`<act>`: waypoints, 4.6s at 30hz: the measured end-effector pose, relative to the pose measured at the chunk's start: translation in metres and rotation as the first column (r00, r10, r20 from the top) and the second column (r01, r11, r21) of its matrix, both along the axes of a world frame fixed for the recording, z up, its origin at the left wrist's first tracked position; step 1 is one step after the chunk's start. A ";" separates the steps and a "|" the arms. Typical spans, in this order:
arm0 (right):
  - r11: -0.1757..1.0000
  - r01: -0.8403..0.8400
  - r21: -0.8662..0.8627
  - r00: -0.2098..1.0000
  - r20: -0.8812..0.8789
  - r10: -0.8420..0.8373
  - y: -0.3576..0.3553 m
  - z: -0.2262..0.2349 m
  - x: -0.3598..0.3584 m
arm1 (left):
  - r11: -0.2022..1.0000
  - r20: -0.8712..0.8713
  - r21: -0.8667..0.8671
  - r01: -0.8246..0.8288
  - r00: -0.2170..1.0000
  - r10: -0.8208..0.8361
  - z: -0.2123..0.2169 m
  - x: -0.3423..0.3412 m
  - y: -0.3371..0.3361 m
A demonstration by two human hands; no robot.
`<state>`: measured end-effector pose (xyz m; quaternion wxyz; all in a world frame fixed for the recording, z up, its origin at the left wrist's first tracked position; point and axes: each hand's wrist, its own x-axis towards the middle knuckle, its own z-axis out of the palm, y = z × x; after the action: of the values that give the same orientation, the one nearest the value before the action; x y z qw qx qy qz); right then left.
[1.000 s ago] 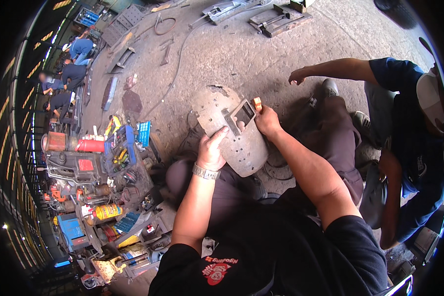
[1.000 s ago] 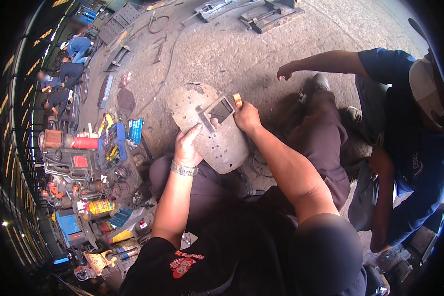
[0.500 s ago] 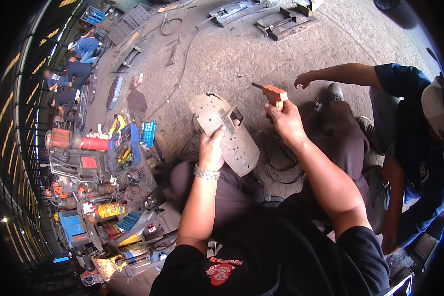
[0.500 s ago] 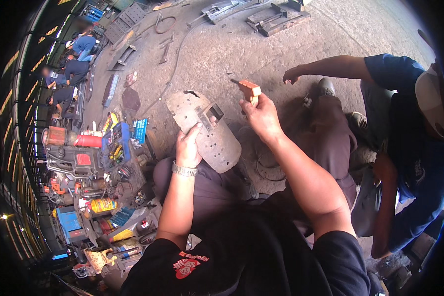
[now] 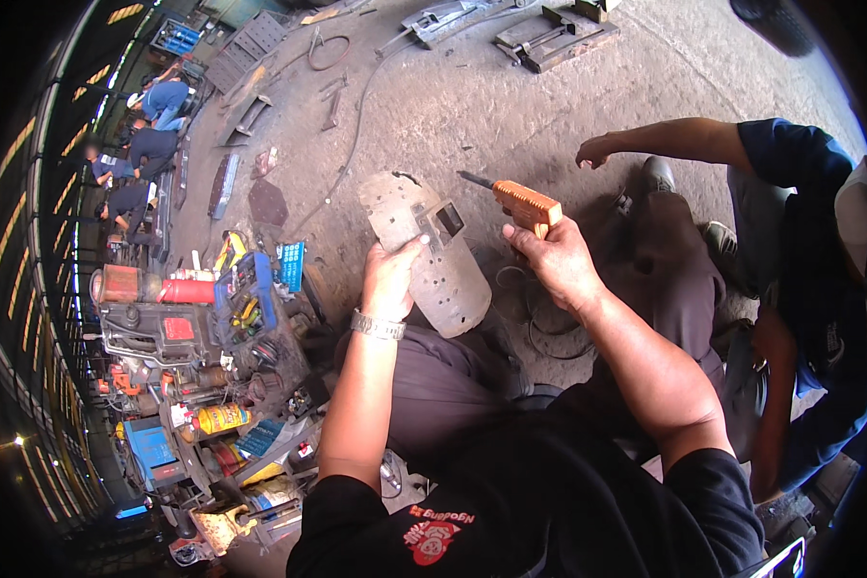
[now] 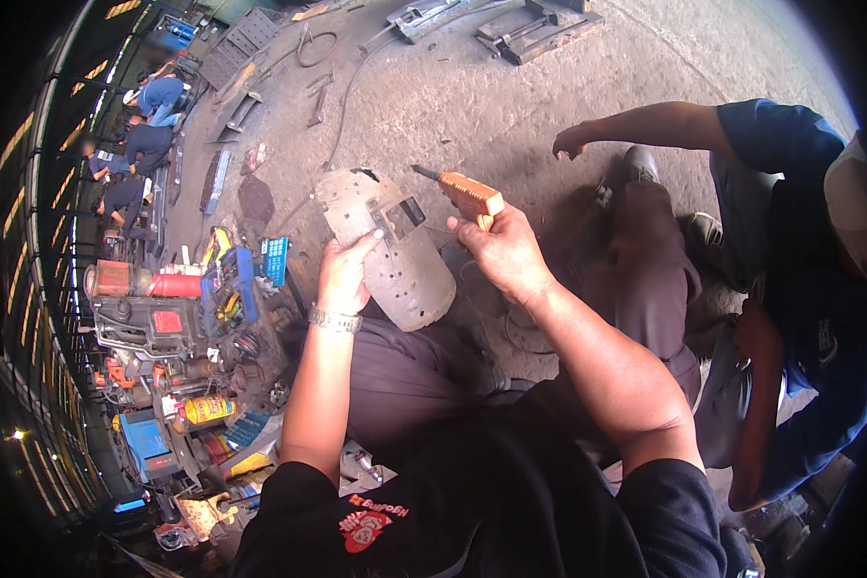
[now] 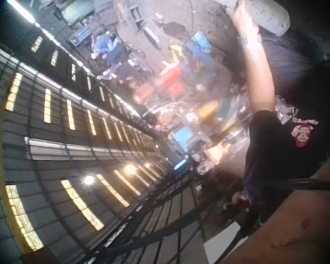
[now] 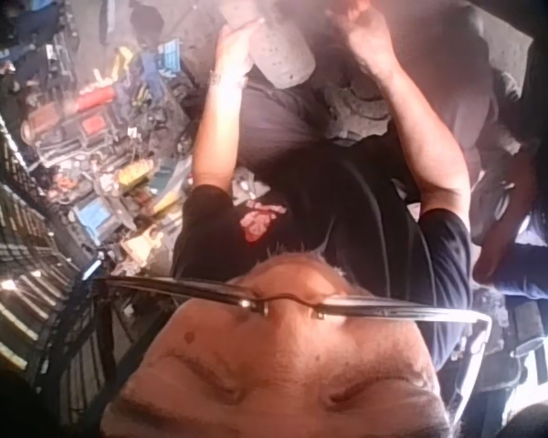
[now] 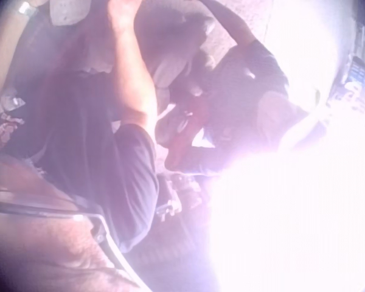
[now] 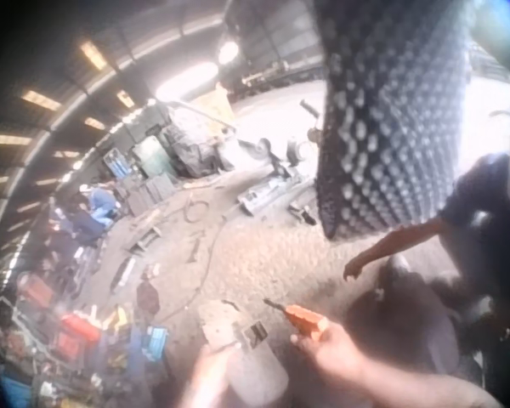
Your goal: The person sits on the workshop floor and uses a utility knife to scrape and clean the surface of a metal part. They then use pliers to manipulate a small wire or pin on the same part.
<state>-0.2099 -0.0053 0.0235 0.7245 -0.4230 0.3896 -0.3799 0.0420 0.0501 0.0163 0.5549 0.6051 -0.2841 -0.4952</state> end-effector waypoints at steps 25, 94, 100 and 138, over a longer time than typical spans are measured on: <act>0.964 -0.077 -0.256 0.993 -0.109 0.050 0.012 0.006 0.009 | 0.984 -0.036 0.043 -0.172 0.984 0.173 -0.008 -0.011 0.000; 0.747 -0.202 -0.634 0.942 -0.333 -0.028 0.023 0.026 0.001 | 0.982 0.164 -0.111 -0.154 0.972 0.170 0.001 -0.027 0.005; 0.711 -0.219 -0.668 0.931 -0.361 -0.053 0.024 0.018 0.000 | 0.982 0.221 -0.145 -0.124 0.963 0.154 0.000 -0.028 0.004; 0.599 -0.254 -0.759 0.928 -0.365 -0.069 0.030 0.021 -0.001 | 0.967 0.193 -0.238 -0.096 0.971 0.143 -0.006 -0.015 0.011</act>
<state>-0.2105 0.0246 0.0444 0.3957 -0.7821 0.2816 -0.3905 0.0274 0.0612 0.0108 0.6164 0.6026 -0.3581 -0.3589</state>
